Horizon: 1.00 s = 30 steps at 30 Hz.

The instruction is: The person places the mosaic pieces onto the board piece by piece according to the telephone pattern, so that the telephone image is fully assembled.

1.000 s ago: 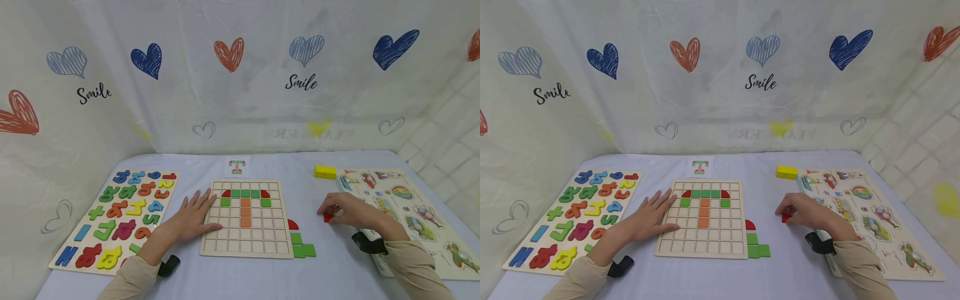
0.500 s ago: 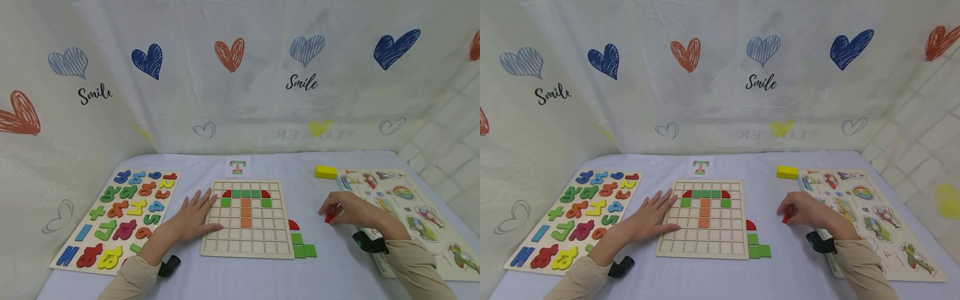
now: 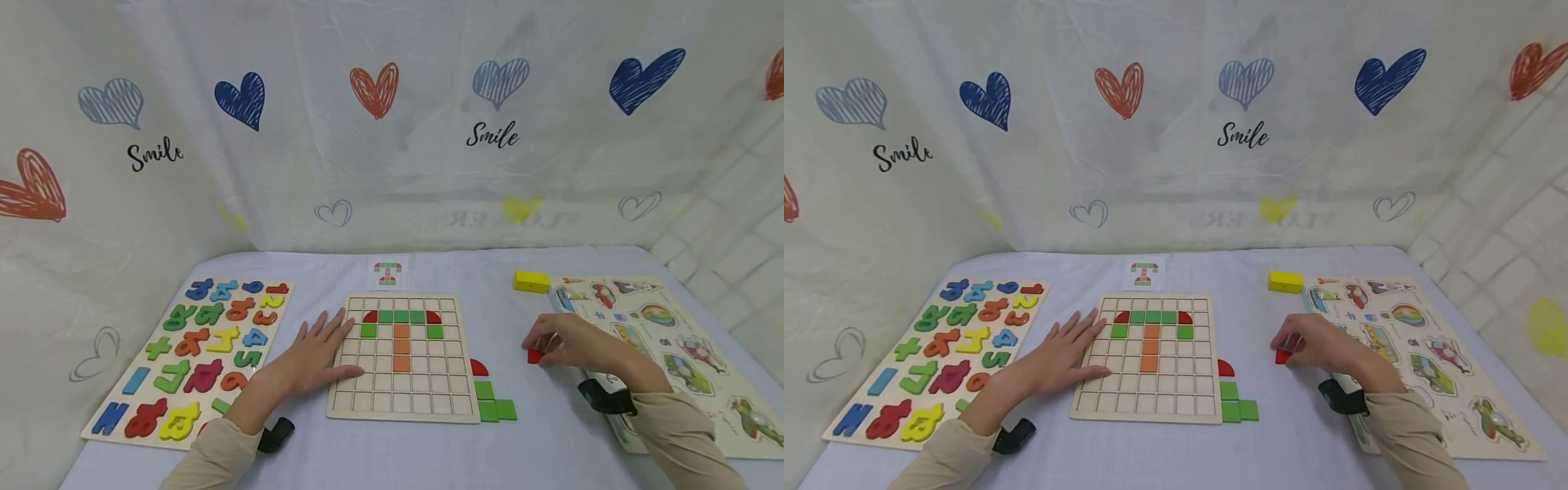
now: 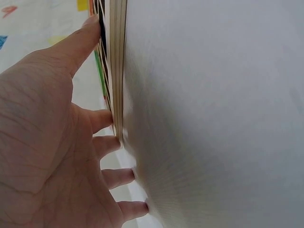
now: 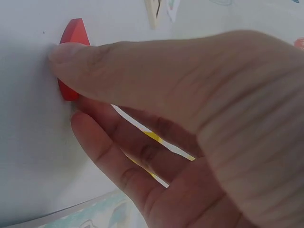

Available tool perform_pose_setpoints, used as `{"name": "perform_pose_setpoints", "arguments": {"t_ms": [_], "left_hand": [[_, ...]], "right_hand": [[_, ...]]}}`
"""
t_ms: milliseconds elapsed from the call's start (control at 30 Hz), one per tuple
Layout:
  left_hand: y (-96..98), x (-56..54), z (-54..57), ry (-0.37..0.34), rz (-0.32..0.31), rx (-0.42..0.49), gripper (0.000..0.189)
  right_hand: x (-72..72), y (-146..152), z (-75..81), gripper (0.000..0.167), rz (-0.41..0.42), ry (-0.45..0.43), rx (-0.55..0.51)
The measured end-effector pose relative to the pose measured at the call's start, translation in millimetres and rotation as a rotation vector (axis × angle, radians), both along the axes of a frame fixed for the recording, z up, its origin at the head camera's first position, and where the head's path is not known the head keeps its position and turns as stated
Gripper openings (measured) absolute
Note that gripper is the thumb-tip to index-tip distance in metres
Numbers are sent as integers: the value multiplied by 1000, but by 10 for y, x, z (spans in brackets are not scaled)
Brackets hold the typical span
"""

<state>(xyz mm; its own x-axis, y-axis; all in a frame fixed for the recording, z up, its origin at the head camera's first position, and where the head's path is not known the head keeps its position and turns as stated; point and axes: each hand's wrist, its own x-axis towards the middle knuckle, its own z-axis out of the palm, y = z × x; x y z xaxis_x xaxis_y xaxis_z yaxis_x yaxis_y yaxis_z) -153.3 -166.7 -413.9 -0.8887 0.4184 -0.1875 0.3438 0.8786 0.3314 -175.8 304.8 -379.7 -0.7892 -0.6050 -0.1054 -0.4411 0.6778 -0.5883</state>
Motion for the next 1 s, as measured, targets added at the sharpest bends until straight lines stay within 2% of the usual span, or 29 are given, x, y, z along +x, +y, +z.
{"name": "perform_pose_setpoints", "arguments": {"t_ms": [467, 700, 1000], "left_hand": [[8, 15, 24, -5, 3, 7, 98], [-1, 15, 14, -1, -3, 9, 99], [0, 10, 3, -7, -5, -1, 98]], "right_hand": [[18, -63, 24, 24, -36, -44, 25], [28, -88, -3, 21, -53, -6, 27], [16, -122, -32, 17, -12, 54, -6]]}}
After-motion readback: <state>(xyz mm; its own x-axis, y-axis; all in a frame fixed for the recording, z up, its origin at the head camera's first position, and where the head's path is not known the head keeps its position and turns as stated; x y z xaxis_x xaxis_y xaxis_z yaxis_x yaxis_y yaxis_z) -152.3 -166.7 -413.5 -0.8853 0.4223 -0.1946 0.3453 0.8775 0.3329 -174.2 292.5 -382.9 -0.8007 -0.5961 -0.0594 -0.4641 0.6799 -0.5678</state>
